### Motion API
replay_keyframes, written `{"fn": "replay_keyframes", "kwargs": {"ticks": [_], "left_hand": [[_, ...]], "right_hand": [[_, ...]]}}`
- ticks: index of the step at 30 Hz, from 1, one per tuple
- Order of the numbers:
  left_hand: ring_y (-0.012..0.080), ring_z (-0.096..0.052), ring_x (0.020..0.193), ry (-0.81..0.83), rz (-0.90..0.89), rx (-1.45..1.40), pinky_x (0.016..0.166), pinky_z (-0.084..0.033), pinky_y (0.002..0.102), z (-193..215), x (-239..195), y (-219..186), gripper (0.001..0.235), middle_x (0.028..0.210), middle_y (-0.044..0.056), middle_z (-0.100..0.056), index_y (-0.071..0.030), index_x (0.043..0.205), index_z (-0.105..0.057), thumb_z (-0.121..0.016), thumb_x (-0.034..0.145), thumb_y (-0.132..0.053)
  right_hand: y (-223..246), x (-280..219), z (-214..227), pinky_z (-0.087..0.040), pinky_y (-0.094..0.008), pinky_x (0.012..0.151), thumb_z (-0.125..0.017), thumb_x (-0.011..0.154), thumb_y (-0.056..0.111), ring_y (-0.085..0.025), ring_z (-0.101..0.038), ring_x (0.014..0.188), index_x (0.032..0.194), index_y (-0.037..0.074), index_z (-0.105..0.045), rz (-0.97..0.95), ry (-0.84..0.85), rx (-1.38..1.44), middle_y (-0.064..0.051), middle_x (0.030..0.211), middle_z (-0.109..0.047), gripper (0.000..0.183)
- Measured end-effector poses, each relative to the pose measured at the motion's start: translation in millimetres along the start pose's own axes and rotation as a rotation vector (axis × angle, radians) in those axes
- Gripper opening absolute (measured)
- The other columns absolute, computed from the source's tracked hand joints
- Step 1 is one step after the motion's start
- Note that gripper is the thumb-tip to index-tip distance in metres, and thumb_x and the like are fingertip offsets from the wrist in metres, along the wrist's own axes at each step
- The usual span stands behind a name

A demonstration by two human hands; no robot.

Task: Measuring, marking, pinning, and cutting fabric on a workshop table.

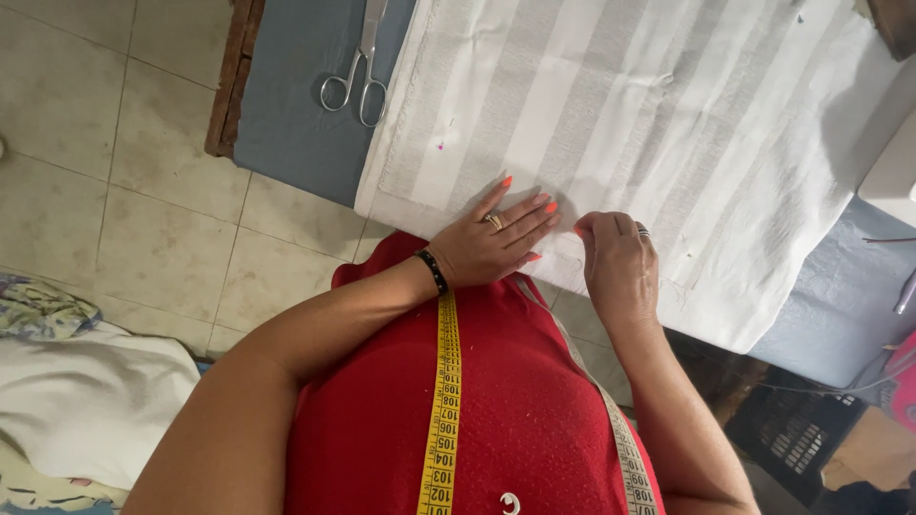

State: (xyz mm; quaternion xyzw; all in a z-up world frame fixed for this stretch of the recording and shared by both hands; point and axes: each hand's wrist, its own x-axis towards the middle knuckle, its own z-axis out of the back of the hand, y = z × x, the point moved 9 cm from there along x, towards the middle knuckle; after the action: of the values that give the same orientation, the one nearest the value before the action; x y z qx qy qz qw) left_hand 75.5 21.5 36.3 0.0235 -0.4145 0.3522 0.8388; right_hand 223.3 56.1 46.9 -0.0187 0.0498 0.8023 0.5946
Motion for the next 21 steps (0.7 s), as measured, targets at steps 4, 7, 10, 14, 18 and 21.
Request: {"fn": "replay_keyframes", "kwargs": {"ticks": [4, 7, 10, 14, 18, 21], "left_hand": [[0.0269, -0.053, 0.141, 0.015, -0.006, 0.011, 0.118, -0.038, 0.06, -2.9, -2.6, 0.2, 0.043, 0.149, 0.014, -0.057, -0.004, 0.14, -0.06, -0.051, 0.106, -0.029], [0.0275, -0.053, 0.14, 0.017, 0.002, 0.024, 0.118, -0.038, 0.06, -7.2, -3.3, 0.3, 0.044, 0.149, 0.014, -0.056, -0.004, 0.14, -0.06, -0.051, 0.106, -0.029], [0.0284, -0.054, 0.139, 0.033, 0.005, 0.01, 0.118, -0.038, 0.062, -7.8, -3.9, 0.1, 0.042, 0.145, 0.015, -0.058, -0.003, 0.135, -0.062, -0.051, 0.106, -0.031], [0.0279, -0.055, 0.138, 0.028, 0.003, 0.012, 0.118, -0.038, 0.061, -8.9, -6.0, 0.8, 0.041, 0.144, 0.015, -0.059, -0.003, 0.135, -0.062, -0.052, 0.106, -0.03], [0.0286, -0.056, 0.137, 0.036, 0.003, -0.002, 0.118, -0.038, 0.061, -10.2, -6.9, -2.1, 0.041, 0.142, 0.016, -0.061, -0.002, 0.134, -0.063, -0.054, 0.105, -0.029], [0.0288, -0.059, 0.134, 0.022, 0.01, -0.007, 0.117, -0.04, 0.06, -8.7, -6.3, -0.3, 0.038, 0.138, 0.016, -0.064, -0.002, 0.129, -0.066, -0.058, 0.103, -0.028]], "right_hand": [[1.4, 1.2, 1.2, -0.06, -0.032, 0.076, -0.072, 0.101, 0.017, -0.02, -0.072, 0.086, 0.099, 0.017, -0.072, 0.003, 0.001, -0.034, 0.001, 0.088, -0.067, 0.002], [2.5, 3.9, -9.3, -0.06, -0.031, 0.074, -0.072, 0.1, 0.015, -0.02, -0.073, 0.085, 0.099, 0.018, -0.073, 0.006, 0.008, -0.033, 0.001, 0.088, -0.067, 0.002], [0.7, 1.6, -17.0, -0.06, -0.032, 0.074, -0.072, 0.1, 0.017, -0.021, -0.072, 0.086, 0.099, 0.017, -0.072, -0.004, -0.011, -0.008, 0.0, 0.089, -0.067, 0.001], [-9.4, -2.2, -34.4, -0.06, -0.035, 0.075, -0.075, 0.098, 0.017, -0.023, -0.073, 0.085, 0.098, 0.017, -0.072, -0.042, -0.009, 0.098, 0.0, 0.089, -0.068, 0.002], [-6.6, -4.8, -36.1, -0.06, -0.036, 0.075, -0.076, 0.096, 0.021, -0.025, -0.072, 0.087, 0.098, 0.019, -0.071, -0.023, -0.042, 0.075, 0.0, 0.09, -0.067, 0.006], [-5.9, -2.9, -30.2, -0.06, -0.037, 0.075, -0.076, 0.096, 0.021, -0.025, -0.073, 0.086, 0.098, 0.018, -0.072, -0.048, -0.033, 0.121, 0.0, 0.089, -0.068, 0.006]]}}
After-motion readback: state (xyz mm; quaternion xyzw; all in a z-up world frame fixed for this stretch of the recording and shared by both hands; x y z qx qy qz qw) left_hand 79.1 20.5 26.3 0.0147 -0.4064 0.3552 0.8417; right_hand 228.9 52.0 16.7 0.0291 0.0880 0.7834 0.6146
